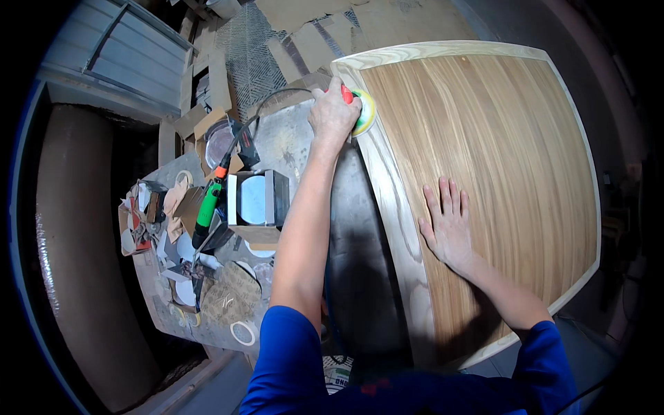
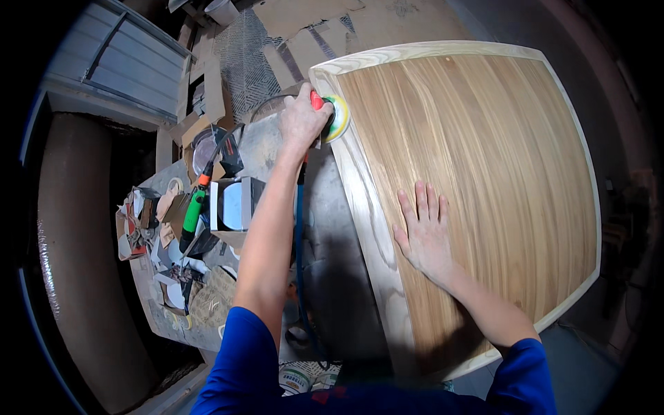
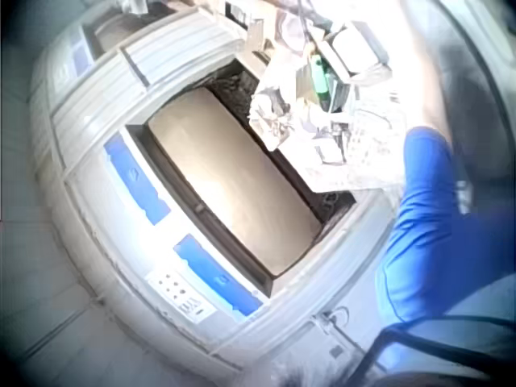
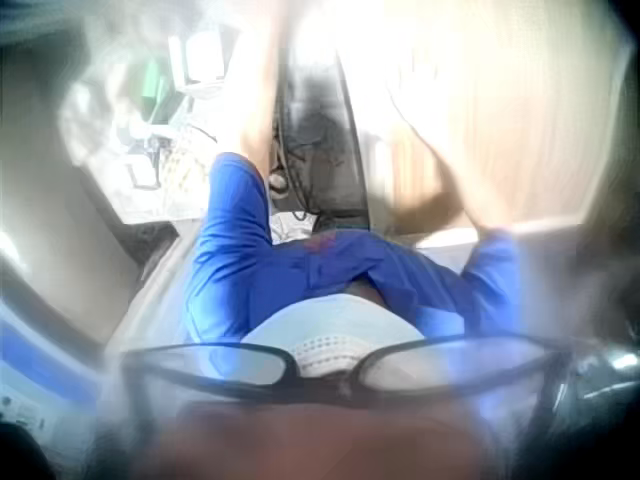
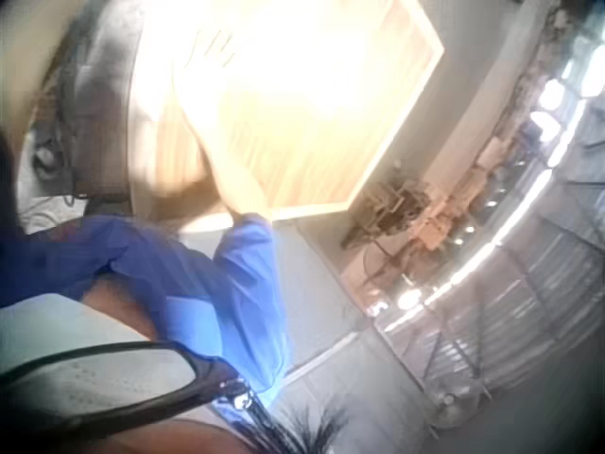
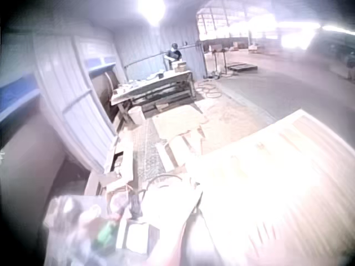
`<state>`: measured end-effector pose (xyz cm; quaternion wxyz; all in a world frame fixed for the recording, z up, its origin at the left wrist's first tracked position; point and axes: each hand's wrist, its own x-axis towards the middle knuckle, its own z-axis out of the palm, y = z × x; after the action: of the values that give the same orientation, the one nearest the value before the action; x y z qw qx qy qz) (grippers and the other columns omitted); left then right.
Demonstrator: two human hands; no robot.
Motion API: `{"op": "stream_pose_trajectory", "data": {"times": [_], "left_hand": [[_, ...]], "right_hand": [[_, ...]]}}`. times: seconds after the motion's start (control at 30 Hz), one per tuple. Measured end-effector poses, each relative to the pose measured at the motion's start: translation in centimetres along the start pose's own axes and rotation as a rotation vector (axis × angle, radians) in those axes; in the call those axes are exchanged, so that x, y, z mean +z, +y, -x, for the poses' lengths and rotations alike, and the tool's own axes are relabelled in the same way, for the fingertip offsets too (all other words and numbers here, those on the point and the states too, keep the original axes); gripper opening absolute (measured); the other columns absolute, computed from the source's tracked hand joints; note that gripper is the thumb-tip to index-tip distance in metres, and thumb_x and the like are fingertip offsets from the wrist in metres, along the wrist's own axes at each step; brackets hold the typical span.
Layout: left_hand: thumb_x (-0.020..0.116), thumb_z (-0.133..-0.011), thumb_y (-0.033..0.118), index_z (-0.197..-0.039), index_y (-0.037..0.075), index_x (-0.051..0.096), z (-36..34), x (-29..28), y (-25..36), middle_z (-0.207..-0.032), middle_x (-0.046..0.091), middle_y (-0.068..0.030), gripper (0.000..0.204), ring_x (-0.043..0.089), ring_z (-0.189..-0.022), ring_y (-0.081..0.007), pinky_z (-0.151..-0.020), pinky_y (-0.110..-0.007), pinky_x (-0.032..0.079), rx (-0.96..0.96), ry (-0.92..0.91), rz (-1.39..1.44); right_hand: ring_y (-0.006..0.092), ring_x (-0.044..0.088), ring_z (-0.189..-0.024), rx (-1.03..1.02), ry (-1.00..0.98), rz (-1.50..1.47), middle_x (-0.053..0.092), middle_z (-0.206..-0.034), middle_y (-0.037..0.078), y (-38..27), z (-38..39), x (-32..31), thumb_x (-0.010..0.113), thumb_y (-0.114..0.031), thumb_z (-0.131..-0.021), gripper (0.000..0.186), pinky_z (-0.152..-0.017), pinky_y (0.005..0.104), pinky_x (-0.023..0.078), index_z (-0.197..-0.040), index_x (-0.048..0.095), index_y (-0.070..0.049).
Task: The person applies a liquid finish to a wooden board using a small bottle and a cloth, then wipes the surface. They later use a handheld orbital sander to smooth the edges and surface of the board.
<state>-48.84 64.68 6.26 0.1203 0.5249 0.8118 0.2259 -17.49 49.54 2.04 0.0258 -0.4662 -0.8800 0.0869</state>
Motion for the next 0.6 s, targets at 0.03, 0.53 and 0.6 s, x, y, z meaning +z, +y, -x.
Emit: {"op": "stream_pose_trajectory", "data": {"times": [0.03, 0.53, 0.6], "left_hand": [[0.071, -0.083, 0.043, -0.131, 0.015, 0.056, 1.7, -0.1, -0.2, -0.113, 0.062, -0.0323, 0.058, 0.065, -0.104, -0.0509, -0.091, -0.054, 0.053, -0.016, -0.021, 0.020], [0.077, -0.086, 0.033, -0.129, 0.017, 0.059, 34.8, -1.0, 2.8, -0.109, 0.054, -0.0227, 0.049, 0.068, -0.078, -0.0471, -0.066, -0.054, 0.056, -0.037, -0.038, 0.097], [0.078, -0.086, 0.033, -0.128, 0.016, 0.060, 38.9, -1.1, 3.4, -0.110, 0.054, -0.0211, 0.049, 0.068, -0.077, -0.0452, -0.066, -0.053, 0.056, -0.060, -0.060, 0.099]], "right_hand": [[0.0467, 0.017, -0.155, -0.001, 0.017, 0.006, 0.019, -0.167, 0.028, 0.0, 0.1, 0.3, 0.049, -0.044, -0.101, 0.074, -0.125, 0.0624, 0.010, -0.163, 0.029, -0.010], [0.0421, 0.027, -0.152, -0.038, 0.242, 0.081, 0.032, -0.164, 0.023, 0.6, 0.1, 2.7, 0.044, -0.048, -0.105, 0.064, -0.123, 0.0600, 0.018, -0.160, 0.037, -0.015], [0.0421, 0.028, -0.152, -0.051, 0.260, 0.108, 0.033, -0.163, 0.023, 0.8, 0.2, 3.0, 0.043, -0.048, -0.105, 0.064, -0.123, 0.0600, 0.019, -0.159, 0.038, -0.015]]}}
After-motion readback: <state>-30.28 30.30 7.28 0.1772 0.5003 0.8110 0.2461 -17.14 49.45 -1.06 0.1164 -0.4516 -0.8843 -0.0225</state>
